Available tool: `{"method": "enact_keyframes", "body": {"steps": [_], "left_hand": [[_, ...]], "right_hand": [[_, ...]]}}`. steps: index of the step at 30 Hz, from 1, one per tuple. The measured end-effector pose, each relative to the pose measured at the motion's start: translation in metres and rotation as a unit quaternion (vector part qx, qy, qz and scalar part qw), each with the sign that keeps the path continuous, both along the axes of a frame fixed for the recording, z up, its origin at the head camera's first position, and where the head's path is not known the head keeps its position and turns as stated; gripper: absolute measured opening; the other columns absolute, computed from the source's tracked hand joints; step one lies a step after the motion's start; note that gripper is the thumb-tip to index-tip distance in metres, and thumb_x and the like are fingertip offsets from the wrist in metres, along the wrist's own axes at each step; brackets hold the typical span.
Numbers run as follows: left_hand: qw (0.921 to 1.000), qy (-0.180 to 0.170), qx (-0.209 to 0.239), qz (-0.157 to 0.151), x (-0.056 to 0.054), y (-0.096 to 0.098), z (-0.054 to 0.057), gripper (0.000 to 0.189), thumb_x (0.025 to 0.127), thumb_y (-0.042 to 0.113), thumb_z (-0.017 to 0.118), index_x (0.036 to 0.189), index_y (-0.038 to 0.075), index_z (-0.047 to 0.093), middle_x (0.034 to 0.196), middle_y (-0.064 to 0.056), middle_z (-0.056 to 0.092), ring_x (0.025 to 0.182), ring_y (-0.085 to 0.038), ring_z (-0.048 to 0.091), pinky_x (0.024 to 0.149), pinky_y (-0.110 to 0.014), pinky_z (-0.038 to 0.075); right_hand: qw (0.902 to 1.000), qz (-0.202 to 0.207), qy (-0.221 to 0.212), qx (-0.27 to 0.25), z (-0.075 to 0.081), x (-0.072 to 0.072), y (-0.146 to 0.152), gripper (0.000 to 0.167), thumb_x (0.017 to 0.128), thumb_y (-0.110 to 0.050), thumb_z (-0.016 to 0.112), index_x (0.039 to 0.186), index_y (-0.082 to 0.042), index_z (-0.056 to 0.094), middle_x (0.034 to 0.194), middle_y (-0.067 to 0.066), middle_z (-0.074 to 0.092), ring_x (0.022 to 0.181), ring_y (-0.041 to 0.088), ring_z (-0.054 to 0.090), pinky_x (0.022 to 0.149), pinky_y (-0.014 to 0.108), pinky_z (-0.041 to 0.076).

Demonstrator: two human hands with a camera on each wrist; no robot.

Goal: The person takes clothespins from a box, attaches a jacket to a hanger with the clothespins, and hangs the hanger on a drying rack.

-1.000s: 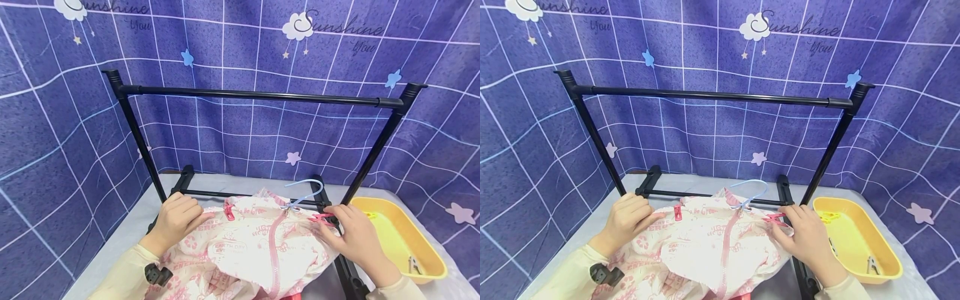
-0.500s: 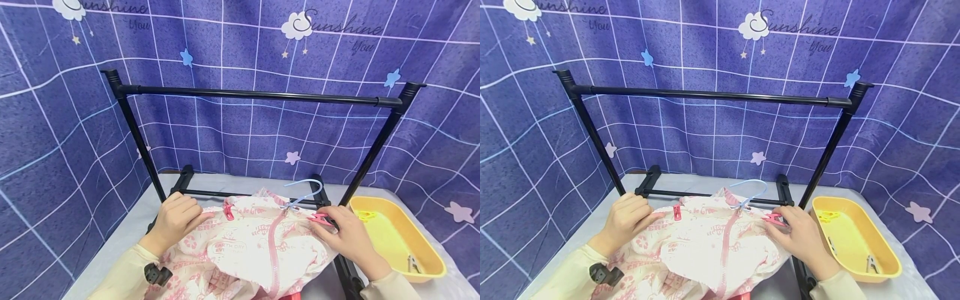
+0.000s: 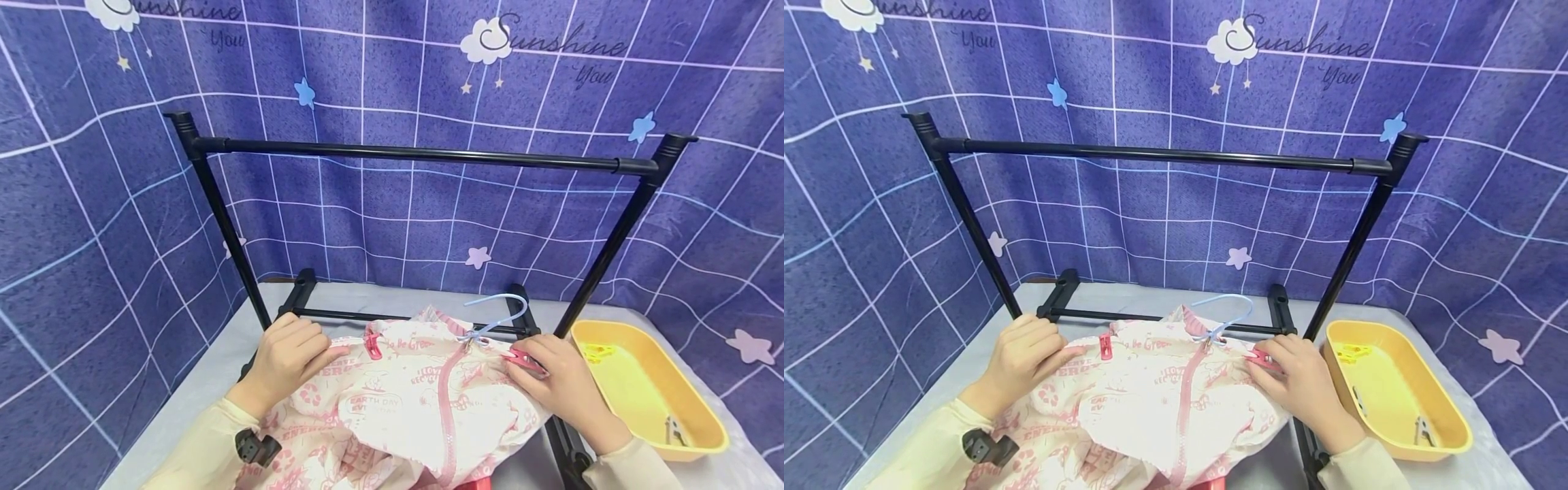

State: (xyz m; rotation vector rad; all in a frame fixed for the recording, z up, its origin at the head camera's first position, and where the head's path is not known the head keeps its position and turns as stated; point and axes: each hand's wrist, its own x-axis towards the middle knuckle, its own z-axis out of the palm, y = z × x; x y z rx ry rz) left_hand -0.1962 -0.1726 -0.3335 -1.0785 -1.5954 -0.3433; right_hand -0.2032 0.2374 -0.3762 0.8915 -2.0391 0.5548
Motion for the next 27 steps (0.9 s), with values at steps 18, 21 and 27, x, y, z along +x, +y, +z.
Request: {"method": "enact_keyframes", "body": {"steps": [18, 21, 27], "left_hand": [[1.0000, -0.006, 0.000, 0.004, -0.0003, -0.0008, -0.0015, 0.046, 0.103, 0.034, 0.056, 0.063, 0.013, 0.048, 0.059, 0.004, 0.043, 0.050, -0.014, 0.040, 0.056, -0.029, 0.032], [1.0000, -0.004, 0.000, 0.004, -0.0001, -0.0010, -0.0019, 0.046, 0.103, 0.034, 0.056, 0.063, 0.013, 0.049, 0.059, 0.005, 0.043, 0.050, -0.014, 0.040, 0.056, -0.029, 0.032], [1.0000, 0.000, 0.002, 0.002, -0.0003, -0.0013, -0.0017, 0.045, 0.102, 0.034, 0.057, 0.063, 0.012, 0.049, 0.059, 0.004, 0.043, 0.050, -0.014, 0.041, 0.056, -0.029, 0.033]], "right_hand": [[0.9978, -0.030, 0.059, 0.008, -0.0010, -0.0012, -0.0062, 0.054, 0.101, -0.053, 0.048, 0.084, -0.006, 0.067, 0.075, 0.005, 0.067, 0.068, 0.026, 0.060, 0.069, 0.043, 0.042], [0.9982, -0.035, 0.048, 0.007, -0.0011, 0.0001, -0.0061, 0.057, 0.100, -0.056, 0.046, 0.084, -0.006, 0.067, 0.075, 0.006, 0.067, 0.069, 0.027, 0.060, 0.071, 0.042, 0.042], [0.9992, -0.035, 0.018, 0.005, -0.0012, 0.0017, -0.0034, 0.060, 0.100, -0.058, 0.045, 0.088, -0.005, 0.069, 0.079, 0.008, 0.069, 0.071, 0.028, 0.062, 0.073, 0.040, 0.040]]}}
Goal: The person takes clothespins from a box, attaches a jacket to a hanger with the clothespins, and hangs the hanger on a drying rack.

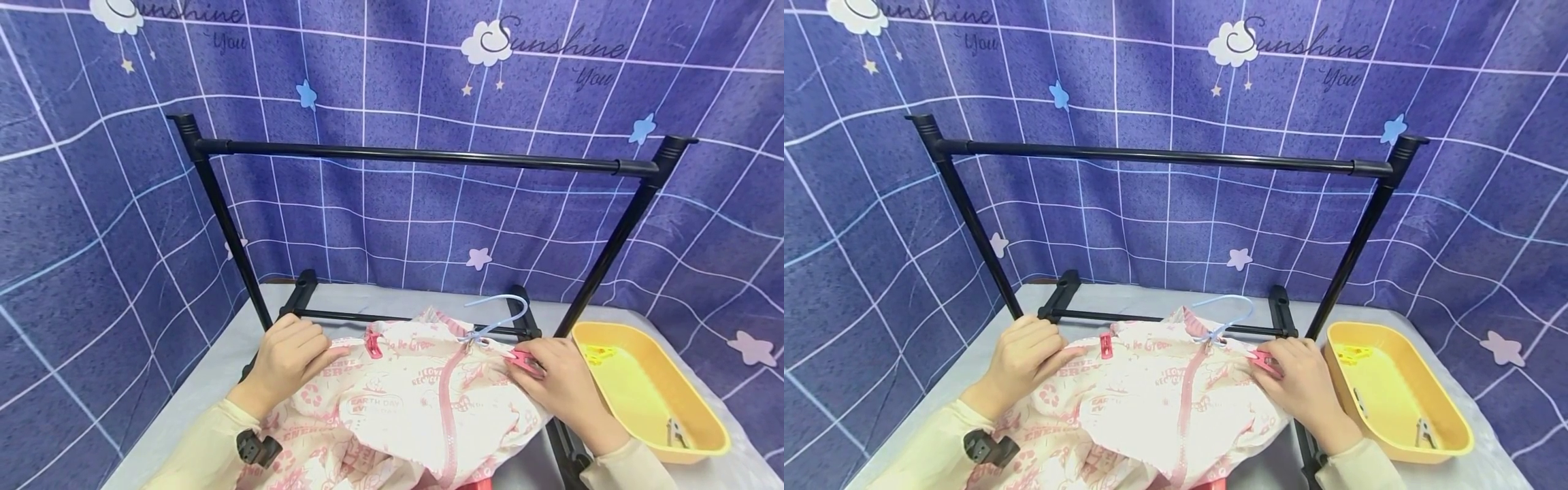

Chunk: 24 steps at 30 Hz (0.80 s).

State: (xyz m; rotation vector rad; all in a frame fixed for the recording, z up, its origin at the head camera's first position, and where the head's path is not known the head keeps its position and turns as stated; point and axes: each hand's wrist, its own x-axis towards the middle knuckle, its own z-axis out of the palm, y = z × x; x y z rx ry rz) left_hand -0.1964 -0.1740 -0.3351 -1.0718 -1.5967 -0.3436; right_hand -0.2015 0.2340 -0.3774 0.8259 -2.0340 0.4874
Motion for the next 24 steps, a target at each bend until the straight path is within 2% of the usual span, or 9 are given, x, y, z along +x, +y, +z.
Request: {"method": "enact_keyframes", "body": {"steps": [2, 5, 7, 9, 13, 15, 18, 21, 24], "left_hand": [[1.0000, 0.001, 0.002, -0.001, 0.000, 0.000, 0.000, 0.045, 0.102, 0.034, 0.057, 0.063, 0.012, 0.049, 0.059, 0.004, 0.044, 0.050, -0.014, 0.041, 0.056, -0.029, 0.033], [1.0000, 0.001, 0.004, -0.002, 0.000, 0.000, -0.001, 0.045, 0.102, 0.034, 0.057, 0.063, 0.012, 0.050, 0.059, 0.004, 0.044, 0.050, -0.014, 0.042, 0.057, -0.029, 0.034], [1.0000, 0.002, 0.005, -0.003, 0.000, 0.000, -0.001, 0.045, 0.102, 0.034, 0.057, 0.064, 0.012, 0.050, 0.059, 0.004, 0.044, 0.050, -0.014, 0.042, 0.057, -0.029, 0.034], [1.0000, 0.003, 0.006, -0.004, 0.000, 0.000, -0.001, 0.045, 0.102, 0.034, 0.057, 0.064, 0.012, 0.050, 0.059, 0.004, 0.044, 0.049, -0.013, 0.042, 0.056, -0.029, 0.033], [0.9999, 0.006, 0.008, -0.009, 0.001, 0.000, 0.000, 0.044, 0.102, 0.033, 0.057, 0.064, 0.012, 0.050, 0.059, 0.004, 0.043, 0.049, -0.013, 0.040, 0.056, -0.029, 0.033], [0.9999, 0.007, 0.008, -0.010, 0.001, 0.000, 0.001, 0.045, 0.102, 0.033, 0.057, 0.064, 0.012, 0.049, 0.059, 0.004, 0.042, 0.049, -0.013, 0.040, 0.056, -0.029, 0.032], [0.9999, 0.008, 0.008, -0.010, 0.001, 0.001, 0.001, 0.045, 0.102, 0.033, 0.057, 0.064, 0.012, 0.049, 0.059, 0.004, 0.042, 0.049, -0.013, 0.040, 0.055, -0.029, 0.033], [0.9999, 0.008, 0.007, -0.010, 0.001, 0.001, 0.002, 0.045, 0.102, 0.033, 0.057, 0.064, 0.012, 0.049, 0.059, 0.004, 0.042, 0.049, -0.013, 0.040, 0.055, -0.029, 0.033], [0.9999, 0.006, 0.007, -0.011, 0.001, 0.001, 0.002, 0.045, 0.102, 0.033, 0.057, 0.064, 0.012, 0.049, 0.059, 0.004, 0.043, 0.049, -0.013, 0.041, 0.056, -0.029, 0.033]], "right_hand": [[0.9999, 0.002, -0.012, -0.003, 0.000, 0.000, 0.002, 0.058, 0.099, -0.057, 0.048, 0.091, -0.004, 0.069, 0.082, 0.009, 0.071, 0.072, 0.029, 0.063, 0.074, 0.039, 0.040], [0.9996, 0.001, -0.029, -0.005, -0.003, -0.001, 0.006, 0.046, 0.094, -0.047, 0.063, 0.099, -0.002, 0.068, 0.086, 0.011, 0.072, 0.073, 0.029, 0.064, 0.073, 0.038, 0.039], [0.9991, -0.004, -0.041, -0.008, -0.005, -0.001, 0.009, 0.040, 0.084, -0.034, 0.075, 0.104, -0.001, 0.067, 0.085, 0.010, 0.072, 0.072, 0.029, 0.065, 0.071, 0.038, 0.040], [0.9985, -0.013, -0.052, -0.012, -0.007, -0.001, 0.011, 0.044, 0.072, -0.022, 0.084, 0.108, -0.002, 0.067, 0.084, 0.009, 0.073, 0.071, 0.028, 0.066, 0.070, 0.036, 0.040], [0.9976, -0.018, -0.063, -0.019, -0.011, -0.001, 0.013, 0.046, 0.062, -0.011, 0.087, 0.103, -0.004, 0.069, 0.082, 0.008, 0.072, 0.070, 0.024, 0.064, 0.069, 0.033, 0.038], [0.9978, -0.016, -0.063, -0.017, -0.013, -0.001, 0.015, 0.037, 0.065, -0.013, 0.086, 0.098, -0.006, 0.070, 0.082, 0.005, 0.072, 0.069, 0.021, 0.063, 0.070, 0.032, 0.038], [0.9986, -0.012, -0.052, -0.009, -0.015, -0.003, 0.016, 0.025, 0.081, -0.028, 0.080, 0.092, -0.007, 0.072, 0.079, 0.004, 0.070, 0.068, 0.019, 0.063, 0.069, 0.033, 0.038], [0.9994, -0.013, -0.033, 0.001, -0.018, -0.003, 0.017, 0.044, 0.097, -0.049, 0.061, 0.091, -0.007, 0.072, 0.078, 0.004, 0.069, 0.067, 0.020, 0.062, 0.068, 0.036, 0.039], [0.9996, -0.020, -0.015, 0.014, -0.019, -0.003, 0.017, 0.059, 0.102, -0.056, 0.043, 0.092, -0.005, 0.071, 0.078, 0.007, 0.068, 0.067, 0.023, 0.061, 0.066, 0.039, 0.040]]}}
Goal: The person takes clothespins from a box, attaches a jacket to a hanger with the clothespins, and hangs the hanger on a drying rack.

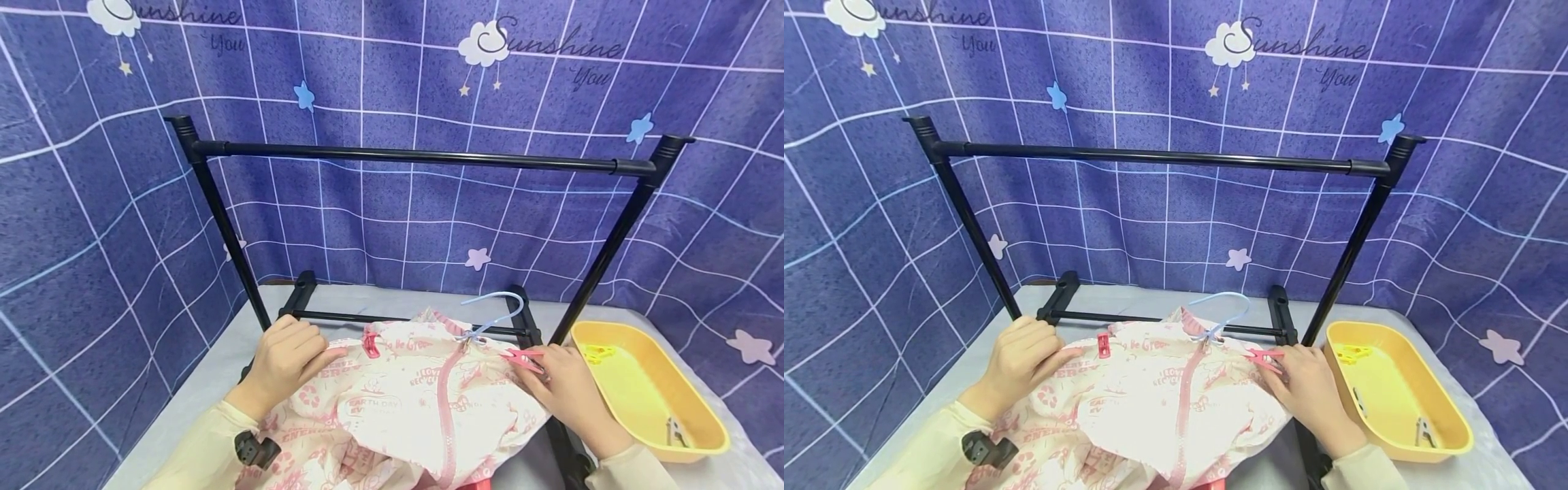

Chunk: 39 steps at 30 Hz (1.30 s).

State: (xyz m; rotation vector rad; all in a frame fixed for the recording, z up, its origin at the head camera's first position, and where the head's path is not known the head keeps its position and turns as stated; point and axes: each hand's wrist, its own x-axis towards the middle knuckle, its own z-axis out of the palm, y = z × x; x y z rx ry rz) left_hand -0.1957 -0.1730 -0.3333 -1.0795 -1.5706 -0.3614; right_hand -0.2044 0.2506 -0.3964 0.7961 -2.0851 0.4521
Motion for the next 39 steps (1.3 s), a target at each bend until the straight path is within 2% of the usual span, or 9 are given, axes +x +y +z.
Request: {"method": "enact_keyframes", "body": {"steps": [4, 8, 15, 22, 28, 34, 39], "left_hand": [[1.0000, 0.000, 0.001, -0.001, -0.001, -0.001, -0.001, 0.044, 0.102, 0.033, 0.058, 0.064, 0.012, 0.050, 0.059, 0.004, 0.043, 0.049, -0.014, 0.041, 0.056, -0.029, 0.033], [1.0000, 0.000, 0.005, -0.001, -0.002, -0.001, -0.001, 0.045, 0.101, 0.034, 0.058, 0.063, 0.012, 0.050, 0.058, 0.004, 0.044, 0.049, -0.013, 0.042, 0.055, -0.029, 0.033], [0.9999, 0.000, 0.010, 0.001, -0.003, -0.003, -0.001, 0.045, 0.102, 0.033, 0.058, 0.063, 0.012, 0.051, 0.058, 0.004, 0.046, 0.049, -0.013, 0.044, 0.055, -0.028, 0.033], [0.9998, -0.008, 0.014, 0.013, -0.004, -0.005, -0.004, 0.045, 0.103, 0.035, 0.056, 0.064, 0.012, 0.052, 0.058, 0.005, 0.046, 0.049, -0.012, 0.044, 0.055, -0.028, 0.033], [0.9995, -0.015, 0.020, 0.018, -0.006, -0.006, -0.004, 0.045, 0.103, 0.036, 0.055, 0.064, 0.012, 0.052, 0.058, 0.005, 0.045, 0.049, -0.013, 0.044, 0.055, -0.028, 0.033], [0.9993, -0.015, 0.026, 0.022, -0.006, -0.006, -0.004, 0.045, 0.103, 0.036, 0.055, 0.064, 0.012, 0.052, 0.058, 0.006, 0.043, 0.049, -0.012, 0.043, 0.054, -0.028, 0.032], [0.9990, -0.017, 0.030, 0.029, -0.007, -0.007, -0.005, 0.044, 0.102, 0.037, 0.056, 0.066, 0.012, 0.055, 0.058, 0.006, 0.046, 0.049, -0.012, 0.044, 0.054, -0.028, 0.033]], "right_hand": [[0.9999, -0.007, 0.013, 0.007, -0.001, 0.001, -0.001, 0.061, 0.104, -0.053, 0.039, 0.092, -0.002, 0.069, 0.077, 0.009, 0.067, 0.067, 0.024, 0.060, 0.067, 0.042, 0.040], [0.9996, -0.004, 0.028, 0.002, -0.001, 0.000, 0.000, 0.058, 0.105, -0.050, 0.040, 0.089, -0.002, 0.068, 0.075, 0.009, 0.064, 0.065, 0.024, 0.057, 0.069, 0.042, 0.040], [0.9977, 0.023, 0.060, -0.021, 0.001, -0.004, 0.003, 0.050, 0.105, -0.044, 0.042, 0.085, -0.004, 0.063, 0.072, 0.006, 0.061, 0.065, 0.025, 0.057, 0.072, 0.040, 0.038], [0.9904, 0.052, 0.119, -0.047, 0.004, -0.009, 0.001, 0.044, 0.105, -0.036, 0.048, 0.078, -0.003, 0.059, 0.067, 0.004, 0.054, 0.059, 0.023, 0.052, 0.071, 0.042, 0.039], [0.9861, 0.053, 0.150, -0.049, 0.009, -0.010, -0.001, 0.042, 0.106, -0.032, 0.049, 0.077, -0.001, 0.058, 0.065, 0.002, 0.048, 0.057, 0.021, 0.046, 0.067, 0.039, 0.037], [0.9845, 0.049, 0.157, -0.060, 0.014, -0.009, -0.003, 0.041, 0.106, -0.030, 0.050, 0.079, 0.000, 0.059, 0.067, 0.004, 0.051, 0.058, 0.025, 0.046, 0.059, 0.035, 0.034], [0.9839, 0.057, 0.153, -0.072, 0.016, -0.008, -0.005, 0.041, 0.106, -0.030, 0.050, 0.080, 0.001, 0.059, 0.069, 0.009, 0.054, 0.061, 0.027, 0.049, 0.061, 0.035, 0.035]]}}
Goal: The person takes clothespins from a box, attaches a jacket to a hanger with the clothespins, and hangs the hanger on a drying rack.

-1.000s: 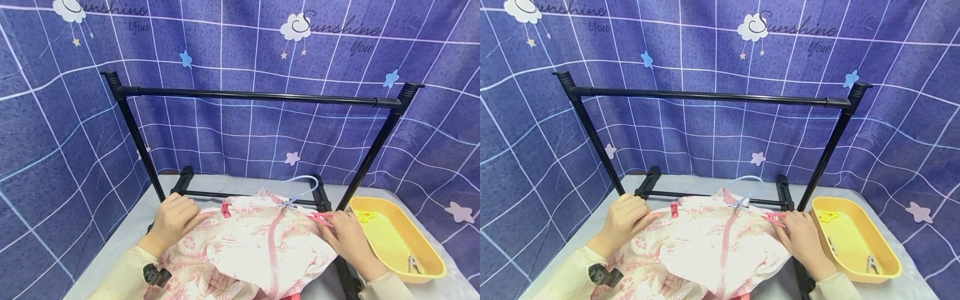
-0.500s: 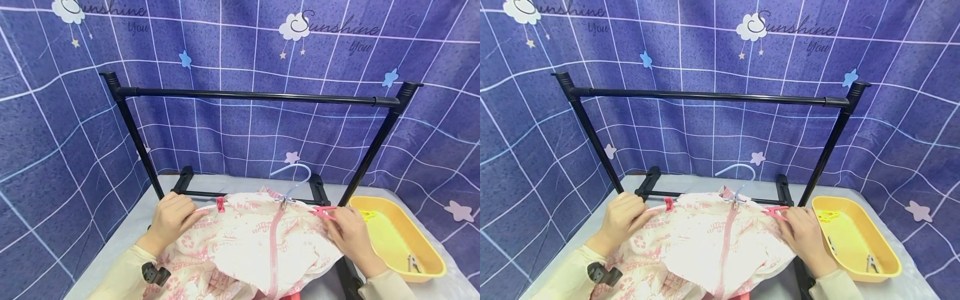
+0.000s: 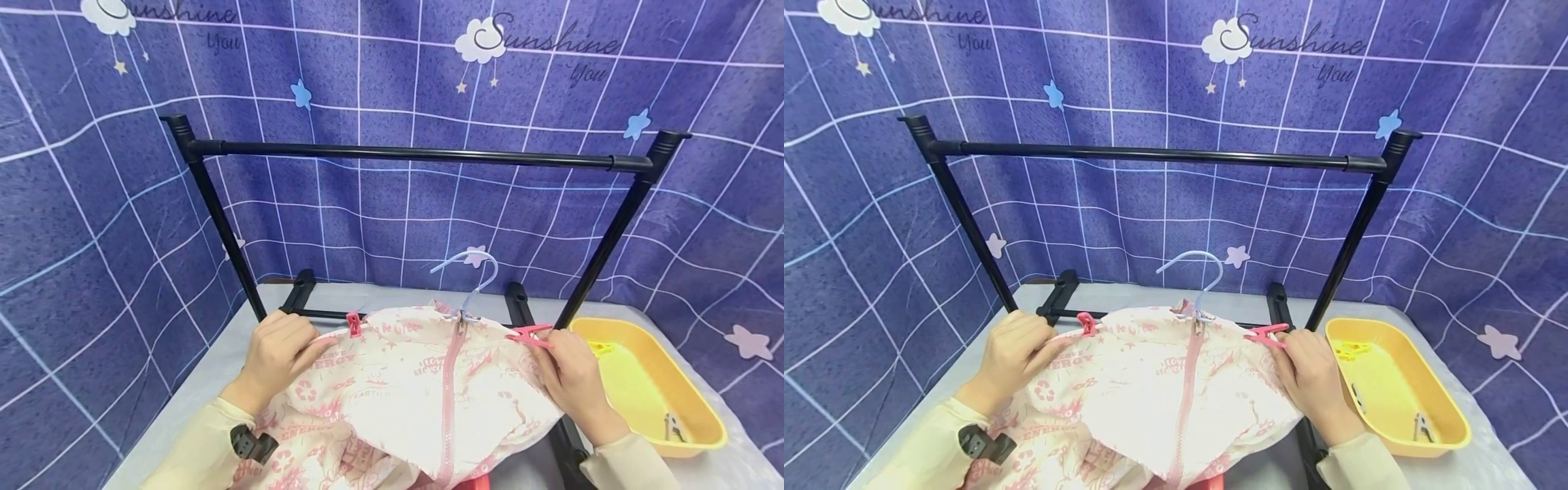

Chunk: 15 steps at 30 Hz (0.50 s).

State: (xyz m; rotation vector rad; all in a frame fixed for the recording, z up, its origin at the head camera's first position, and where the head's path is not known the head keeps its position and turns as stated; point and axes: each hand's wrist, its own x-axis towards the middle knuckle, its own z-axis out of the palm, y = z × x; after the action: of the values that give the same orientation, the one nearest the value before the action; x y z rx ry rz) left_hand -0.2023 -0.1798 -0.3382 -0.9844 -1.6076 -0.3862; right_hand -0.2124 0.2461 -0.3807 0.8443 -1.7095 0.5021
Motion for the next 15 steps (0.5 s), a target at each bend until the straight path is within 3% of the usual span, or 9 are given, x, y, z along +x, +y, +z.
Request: {"method": "enact_keyframes", "body": {"steps": [7, 15], "left_hand": [[0.9999, -0.006, 0.004, 0.009, -0.0010, -0.0021, -0.0018, 0.044, 0.102, 0.038, 0.055, 0.067, 0.013, 0.057, 0.059, 0.006, 0.047, 0.050, -0.012, 0.045, 0.054, -0.027, 0.032], [0.9996, -0.014, 0.007, 0.022, -0.0014, -0.0040, -0.0030, 0.044, 0.103, 0.040, 0.054, 0.069, 0.013, 0.057, 0.060, 0.007, 0.045, 0.050, -0.011, 0.042, 0.054, -0.028, 0.032]], "right_hand": [[0.9993, 0.018, 0.013, -0.029, 0.0059, 0.0011, -0.0061, 0.044, 0.105, -0.030, 0.051, 0.073, -0.001, 0.055, 0.067, 0.009, 0.048, 0.061, 0.025, 0.042, 0.060, 0.032, 0.033], [0.9984, 0.023, 0.012, -0.050, 0.0103, 0.0037, -0.0103, 0.045, 0.105, -0.031, 0.052, 0.075, 0.001, 0.058, 0.068, 0.010, 0.050, 0.062, 0.023, 0.043, 0.060, 0.031, 0.035]]}}
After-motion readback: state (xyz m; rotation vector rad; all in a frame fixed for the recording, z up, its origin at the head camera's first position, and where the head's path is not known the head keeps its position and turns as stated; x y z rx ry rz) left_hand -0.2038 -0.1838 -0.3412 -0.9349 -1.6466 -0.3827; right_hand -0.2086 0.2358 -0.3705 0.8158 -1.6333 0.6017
